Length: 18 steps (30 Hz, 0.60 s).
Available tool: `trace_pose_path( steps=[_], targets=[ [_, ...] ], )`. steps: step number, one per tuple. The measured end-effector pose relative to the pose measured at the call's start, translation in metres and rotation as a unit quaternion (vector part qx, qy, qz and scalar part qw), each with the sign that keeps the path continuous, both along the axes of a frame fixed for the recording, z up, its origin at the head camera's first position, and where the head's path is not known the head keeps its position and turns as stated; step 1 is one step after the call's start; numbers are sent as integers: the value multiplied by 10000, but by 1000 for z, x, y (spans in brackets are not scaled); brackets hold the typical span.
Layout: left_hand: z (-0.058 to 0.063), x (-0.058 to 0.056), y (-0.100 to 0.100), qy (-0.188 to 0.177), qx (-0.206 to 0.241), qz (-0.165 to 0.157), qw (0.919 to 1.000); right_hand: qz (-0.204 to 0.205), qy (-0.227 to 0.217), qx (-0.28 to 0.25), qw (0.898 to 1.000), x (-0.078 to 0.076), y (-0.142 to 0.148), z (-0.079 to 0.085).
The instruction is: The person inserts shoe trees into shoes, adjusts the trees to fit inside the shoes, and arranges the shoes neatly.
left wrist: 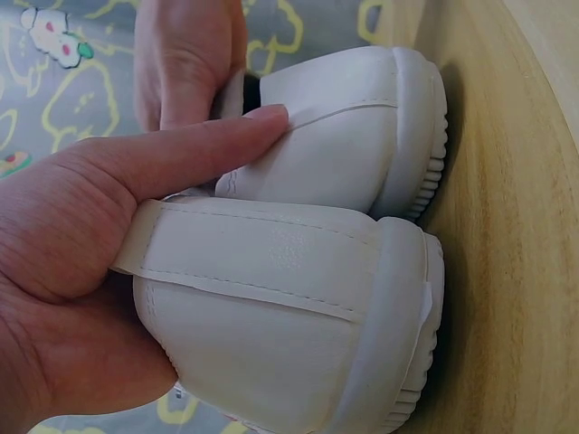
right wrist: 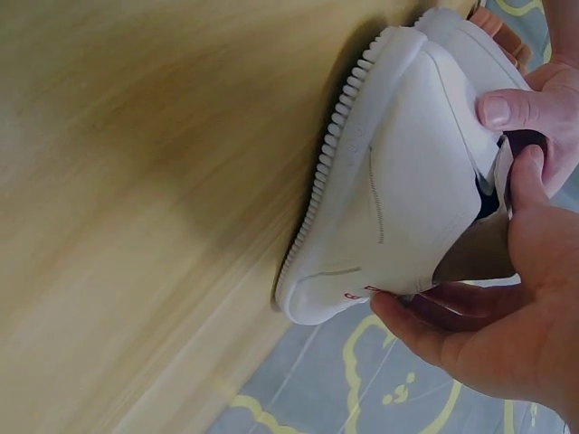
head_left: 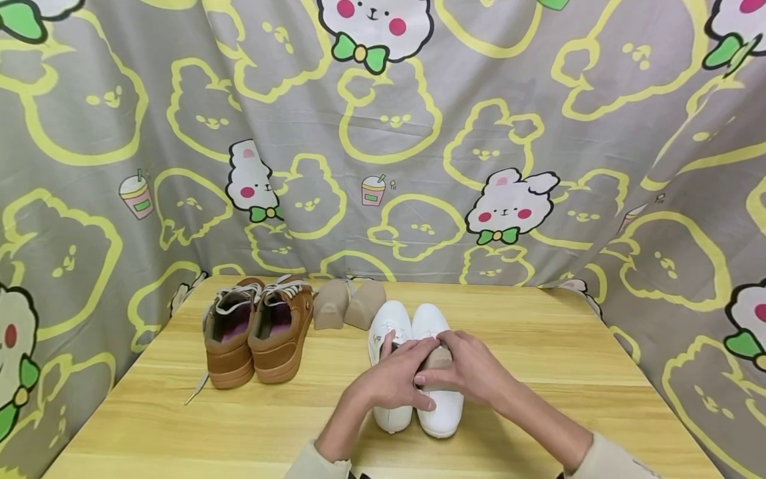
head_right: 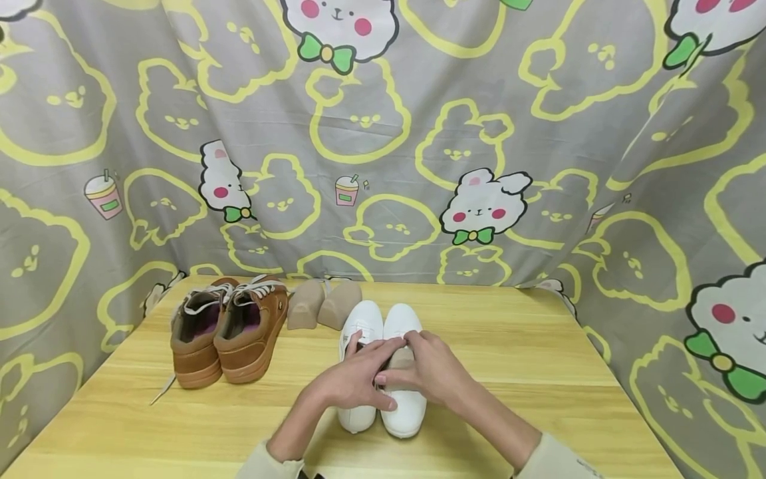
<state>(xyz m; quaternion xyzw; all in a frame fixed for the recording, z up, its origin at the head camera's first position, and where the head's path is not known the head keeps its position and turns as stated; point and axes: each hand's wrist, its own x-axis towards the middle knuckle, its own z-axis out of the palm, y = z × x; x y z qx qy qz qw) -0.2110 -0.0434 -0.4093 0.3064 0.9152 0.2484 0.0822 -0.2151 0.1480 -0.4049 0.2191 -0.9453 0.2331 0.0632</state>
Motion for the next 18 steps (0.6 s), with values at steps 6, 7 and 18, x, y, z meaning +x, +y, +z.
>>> trace_pose_path(
  steps=[6,7,18],
  targets=[
    [1,0,1,-70,25,-20,10000,-109,177,-98,9997,0,0,-6],
    [1,0,1,-58,-2,-15,10000,-113,146,-117,9998,0,0,-6],
    [2,2,0,-20,-74,27,10000,79,-1477,-378,9883,-8,23,15]
  ],
)
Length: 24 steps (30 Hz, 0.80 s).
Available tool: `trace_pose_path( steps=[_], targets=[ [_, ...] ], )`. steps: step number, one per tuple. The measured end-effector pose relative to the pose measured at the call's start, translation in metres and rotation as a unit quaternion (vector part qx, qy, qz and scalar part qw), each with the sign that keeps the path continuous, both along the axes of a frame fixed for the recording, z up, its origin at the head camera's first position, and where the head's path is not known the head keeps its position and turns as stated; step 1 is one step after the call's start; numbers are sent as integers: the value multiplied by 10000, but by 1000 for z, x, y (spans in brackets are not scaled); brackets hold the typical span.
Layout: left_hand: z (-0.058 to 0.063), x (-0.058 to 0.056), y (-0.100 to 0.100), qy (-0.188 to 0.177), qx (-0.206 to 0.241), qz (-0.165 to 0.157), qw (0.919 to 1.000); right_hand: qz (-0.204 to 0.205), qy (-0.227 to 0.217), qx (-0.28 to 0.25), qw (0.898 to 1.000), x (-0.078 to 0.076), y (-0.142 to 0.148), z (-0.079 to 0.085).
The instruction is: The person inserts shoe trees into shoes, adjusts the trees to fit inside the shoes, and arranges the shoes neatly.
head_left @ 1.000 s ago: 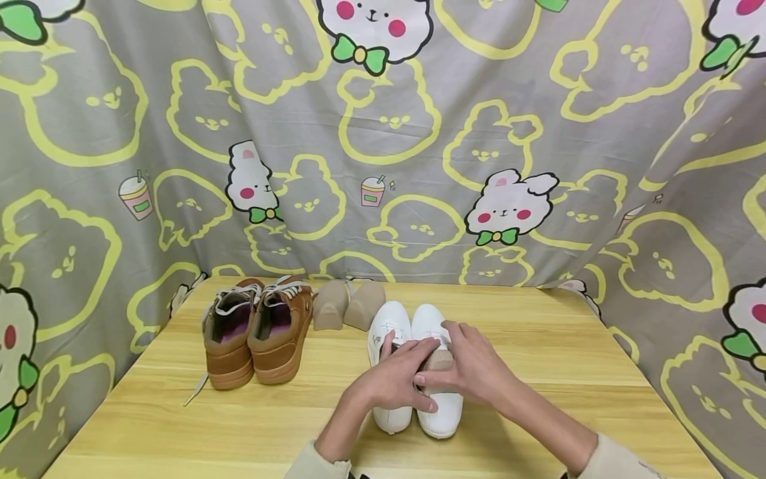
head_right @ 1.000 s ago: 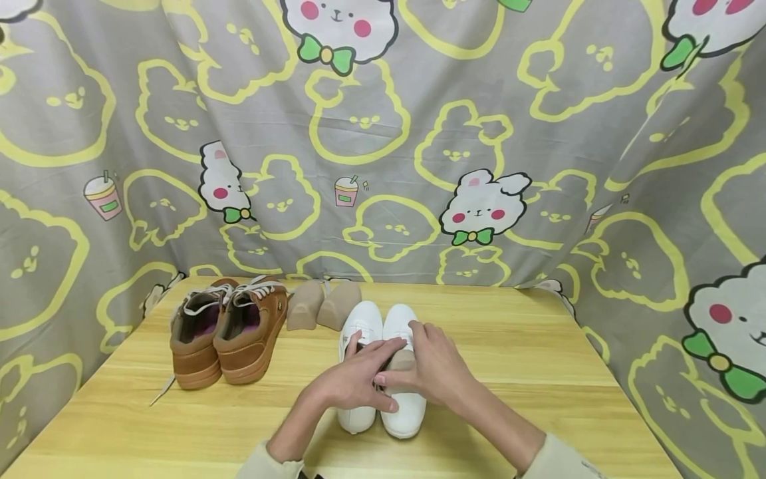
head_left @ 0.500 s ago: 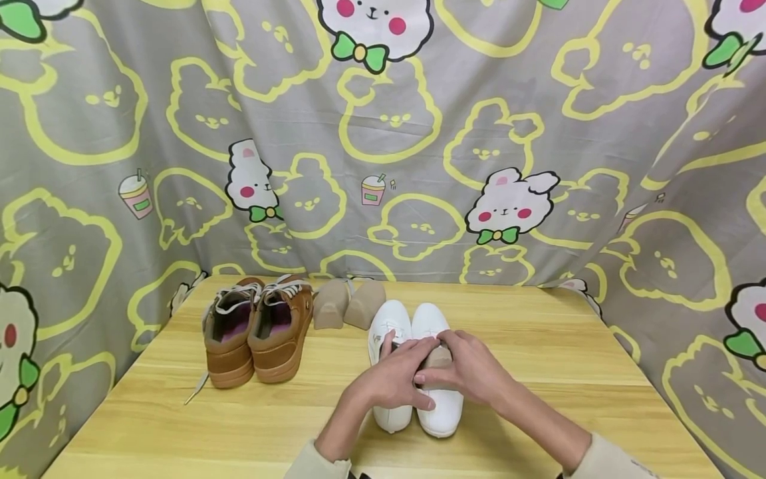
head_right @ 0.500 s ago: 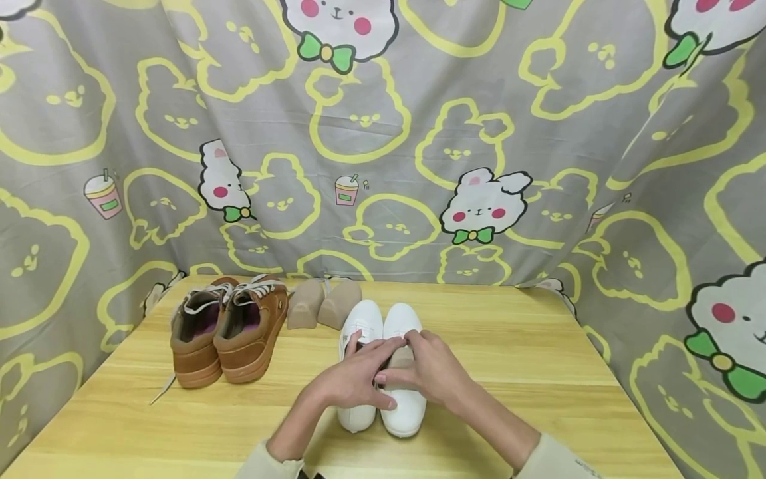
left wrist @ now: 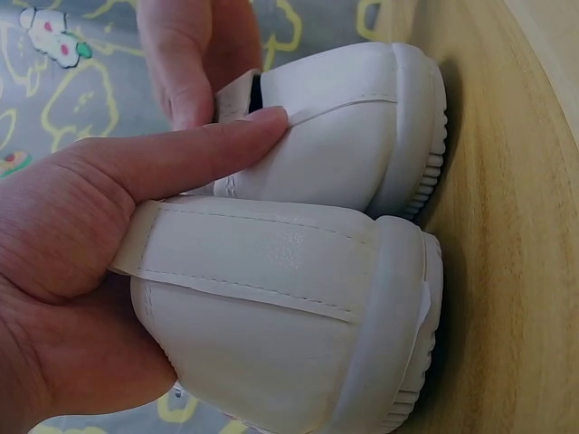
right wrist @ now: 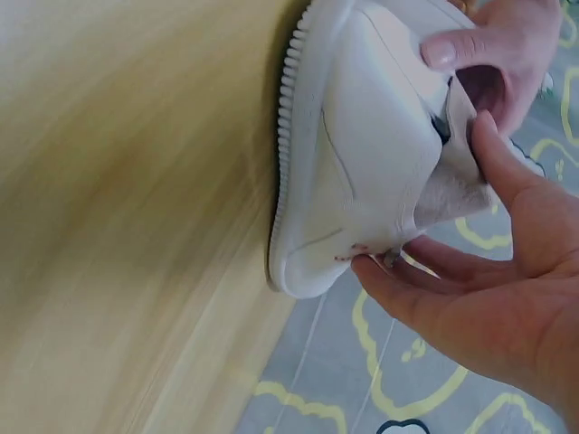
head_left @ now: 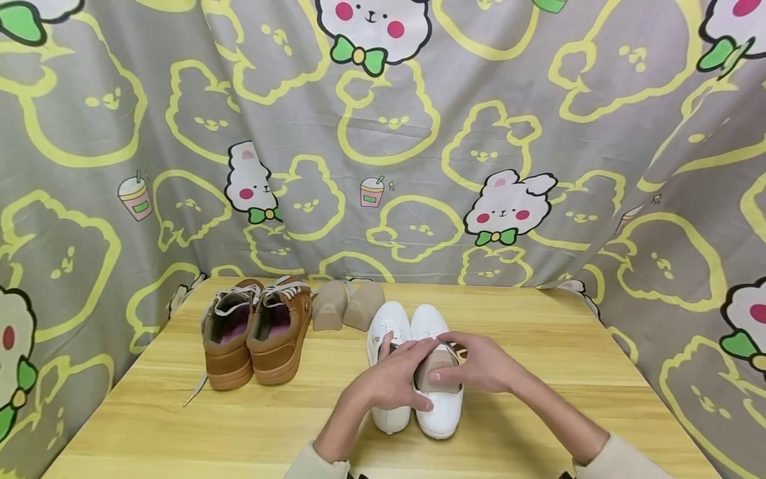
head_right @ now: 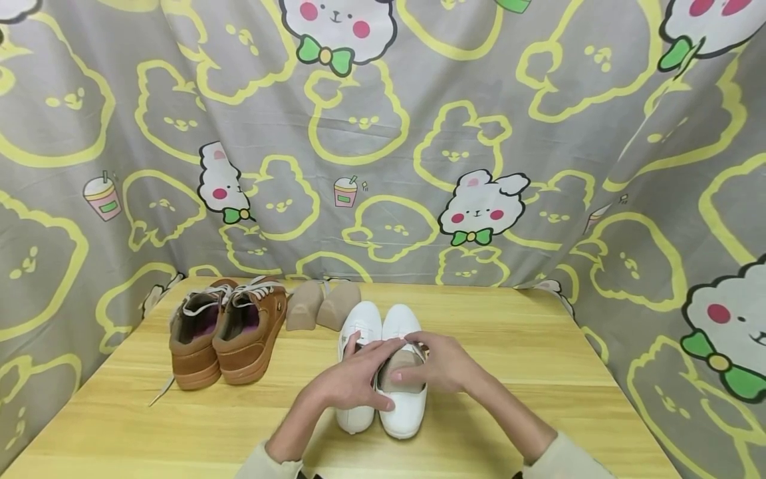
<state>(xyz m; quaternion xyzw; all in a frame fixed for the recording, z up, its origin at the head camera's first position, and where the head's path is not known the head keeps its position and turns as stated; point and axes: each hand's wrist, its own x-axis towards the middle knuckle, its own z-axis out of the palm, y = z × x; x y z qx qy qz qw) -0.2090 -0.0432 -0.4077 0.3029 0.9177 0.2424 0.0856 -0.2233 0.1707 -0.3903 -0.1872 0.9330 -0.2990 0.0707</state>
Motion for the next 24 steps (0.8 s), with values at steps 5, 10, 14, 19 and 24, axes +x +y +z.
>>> trace_pose_path(
  steps=[5,10,14,19,24],
  targets=[
    [0,1,1,-1,17,23,10000,31,-48,51,10000,-4,4,-5],
    [1,1,1,-14,-11,62,10000,163,112,-89,9998,-9,6,-11],
    [1,1,2,-23,-40,82,10000,88,140,-137,9998,-10,5,-13],
    [1,1,2,37,-77,109,9999,-82,259,-227,9994,-9,1,-17],
    [0,2,2,52,-98,118,9999,-127,641,-125,9978,-7,-3,-20]
  ],
)
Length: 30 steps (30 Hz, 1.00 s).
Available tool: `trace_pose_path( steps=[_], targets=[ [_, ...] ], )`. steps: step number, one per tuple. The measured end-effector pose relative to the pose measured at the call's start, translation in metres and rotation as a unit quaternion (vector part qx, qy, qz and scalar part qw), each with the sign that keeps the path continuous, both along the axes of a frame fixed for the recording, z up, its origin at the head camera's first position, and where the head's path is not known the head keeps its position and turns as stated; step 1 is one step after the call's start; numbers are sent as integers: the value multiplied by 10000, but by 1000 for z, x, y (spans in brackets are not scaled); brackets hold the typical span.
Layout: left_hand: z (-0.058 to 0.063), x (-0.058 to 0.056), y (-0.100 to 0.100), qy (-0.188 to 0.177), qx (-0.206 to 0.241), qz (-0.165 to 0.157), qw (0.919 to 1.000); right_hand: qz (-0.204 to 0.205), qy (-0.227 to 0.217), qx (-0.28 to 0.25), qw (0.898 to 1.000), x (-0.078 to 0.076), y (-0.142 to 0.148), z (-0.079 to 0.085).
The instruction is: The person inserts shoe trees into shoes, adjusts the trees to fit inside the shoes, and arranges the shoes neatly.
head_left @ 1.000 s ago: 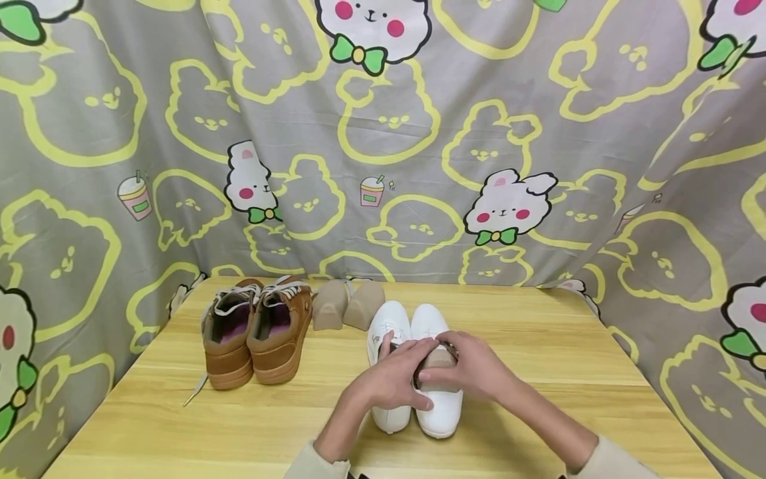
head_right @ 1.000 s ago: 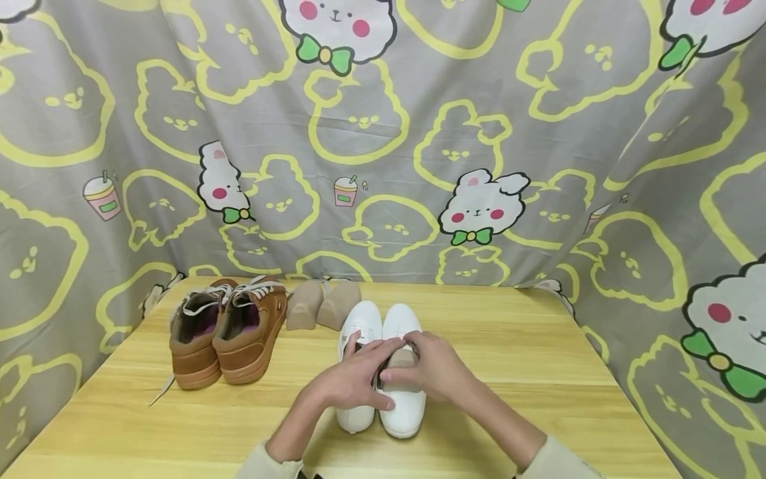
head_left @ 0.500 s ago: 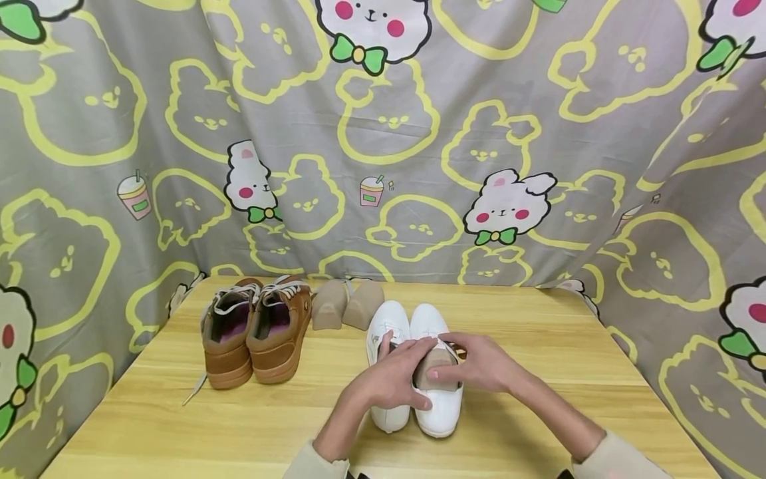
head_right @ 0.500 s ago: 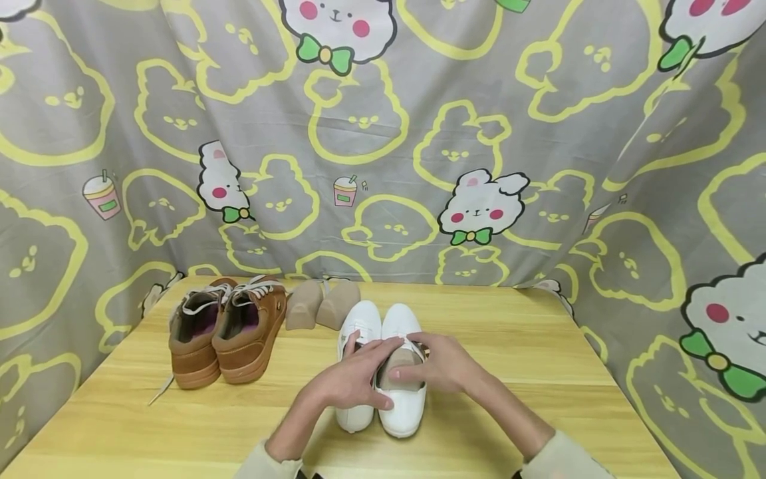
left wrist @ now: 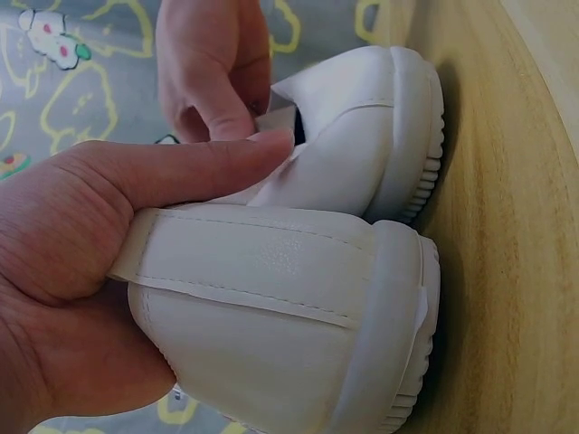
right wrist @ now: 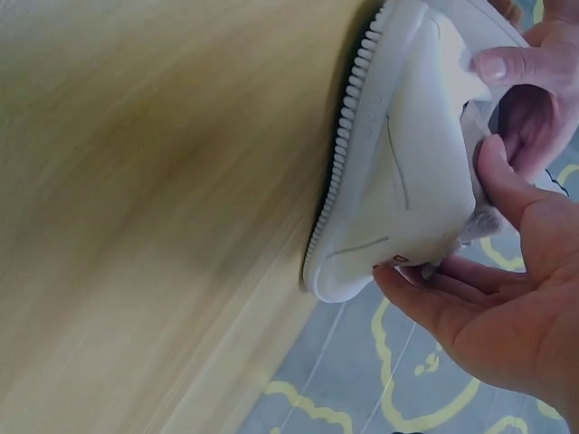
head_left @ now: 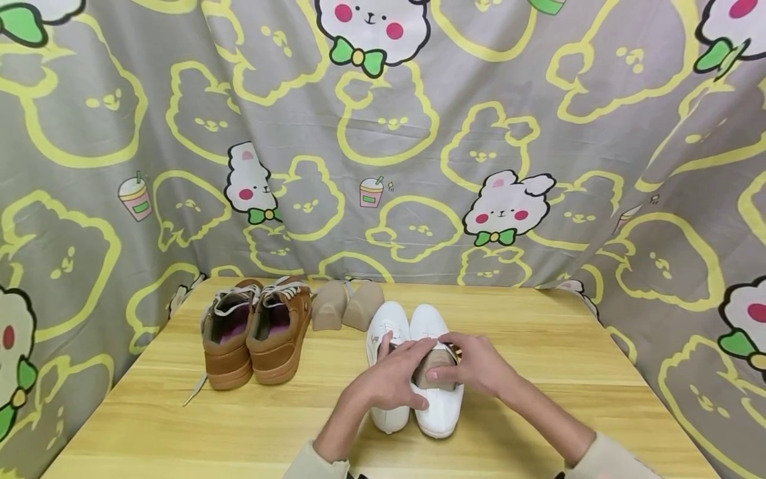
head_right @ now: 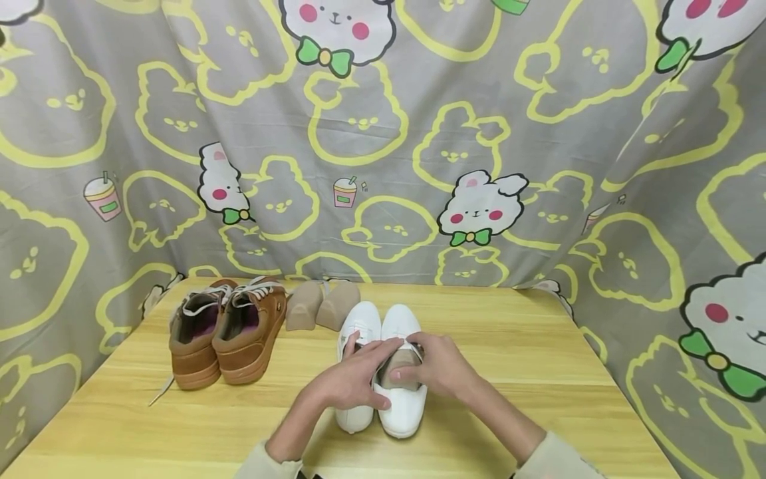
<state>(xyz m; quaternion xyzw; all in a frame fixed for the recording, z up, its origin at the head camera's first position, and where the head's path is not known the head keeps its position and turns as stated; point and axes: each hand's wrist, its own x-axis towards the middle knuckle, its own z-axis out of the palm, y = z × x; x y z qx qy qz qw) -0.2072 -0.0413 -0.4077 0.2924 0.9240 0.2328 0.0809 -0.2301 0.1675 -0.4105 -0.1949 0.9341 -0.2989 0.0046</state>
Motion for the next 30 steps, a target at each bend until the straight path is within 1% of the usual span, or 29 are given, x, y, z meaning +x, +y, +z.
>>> trace_pose_path(
  steps=[3,8,14,17,20,22,27,30],
  targets=[
    [0,0,0,2,-3,-6,10000,-111,158,81,9998,2,-3,-2],
    [-1,-1,-1,29,26,-31,10000,-358,310,7,9989,4,-8,-6],
    [-1,-1,-2,58,60,-45,10000,-226,931,57,9954,1,-11,-16],
    [-1,-1,-2,54,94,-74,9999,-231,1097,23,9937,-1,-12,-19],
    [0,-2,-3,16,150,-108,9998,-268,1035,-27,9943,-1,-12,-18],
    [0,-2,-3,-6,173,-130,9998,-259,897,22,9956,0,-12,-16],
    [-2,-3,-4,-68,143,-140,9998,-391,423,216,9981,1,-11,-3],
    [-1,-3,-4,-72,114,-134,9998,-434,314,276,9982,1,-10,3]
  ],
)
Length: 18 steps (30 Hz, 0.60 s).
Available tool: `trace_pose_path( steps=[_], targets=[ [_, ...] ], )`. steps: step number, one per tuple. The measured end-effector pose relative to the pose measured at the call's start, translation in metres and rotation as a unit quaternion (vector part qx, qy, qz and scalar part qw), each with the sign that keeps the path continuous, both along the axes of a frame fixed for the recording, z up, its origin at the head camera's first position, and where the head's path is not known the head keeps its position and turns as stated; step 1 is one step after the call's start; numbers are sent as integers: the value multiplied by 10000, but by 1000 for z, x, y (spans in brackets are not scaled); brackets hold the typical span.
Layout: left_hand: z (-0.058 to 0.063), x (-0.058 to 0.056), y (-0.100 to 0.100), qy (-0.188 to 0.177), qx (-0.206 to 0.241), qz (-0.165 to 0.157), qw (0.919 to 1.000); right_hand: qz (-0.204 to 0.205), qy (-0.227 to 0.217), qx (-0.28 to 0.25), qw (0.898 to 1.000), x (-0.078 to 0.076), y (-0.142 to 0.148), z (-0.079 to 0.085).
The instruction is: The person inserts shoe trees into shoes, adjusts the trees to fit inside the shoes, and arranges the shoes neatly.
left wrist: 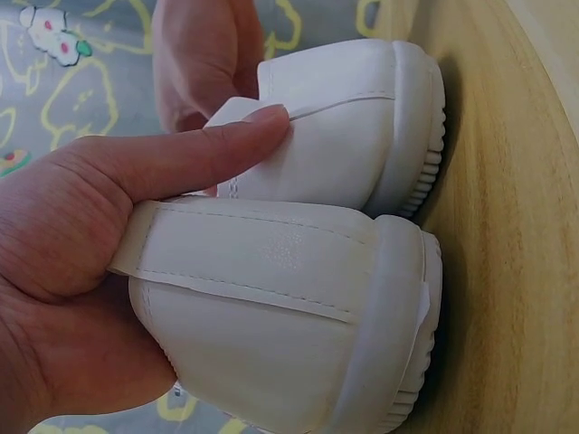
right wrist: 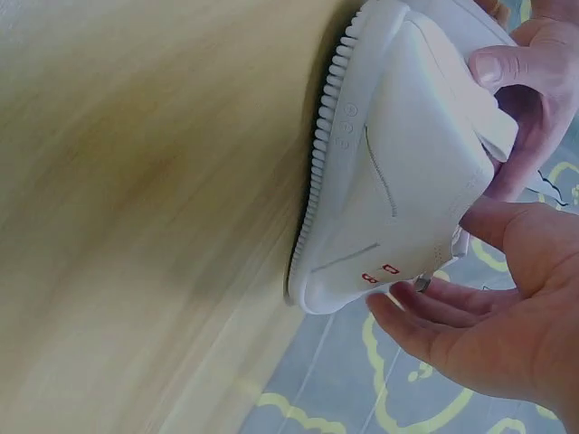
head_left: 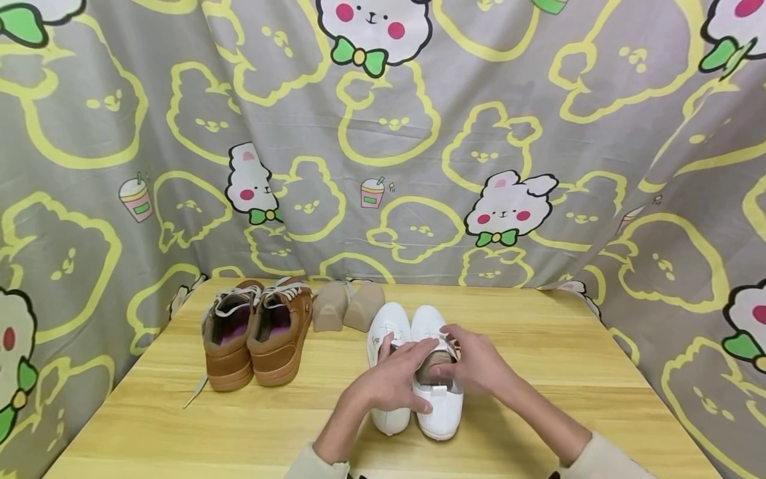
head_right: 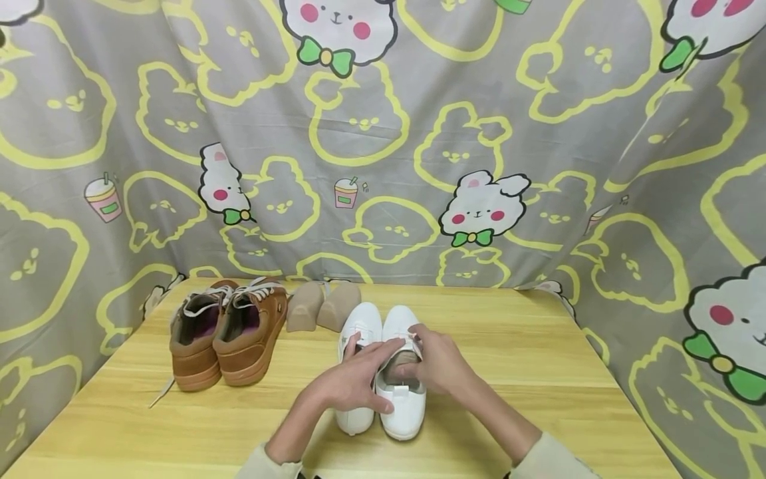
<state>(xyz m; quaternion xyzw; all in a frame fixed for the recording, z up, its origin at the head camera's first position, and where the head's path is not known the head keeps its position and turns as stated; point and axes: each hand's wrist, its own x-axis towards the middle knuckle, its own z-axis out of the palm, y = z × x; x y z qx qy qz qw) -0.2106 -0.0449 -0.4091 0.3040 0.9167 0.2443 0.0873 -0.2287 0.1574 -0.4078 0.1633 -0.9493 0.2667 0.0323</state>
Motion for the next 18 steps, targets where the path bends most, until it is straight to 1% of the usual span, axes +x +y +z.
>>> trace_pose_path(
  steps=[5,8,12,18],
  targets=[
    [0,0,1,9,-19,5,10000,129,-173,175,9996,-4,2,-2],
    [0,1,1,3,-19,23,10000,205,-411,204,9987,-8,3,-3],
    [1,1,1,28,-26,58,10000,234,-362,52,9991,-13,3,-6],
    [0,1,2,-19,2,98,9999,31,-32,-55,10000,-19,0,-12]
  ],
)
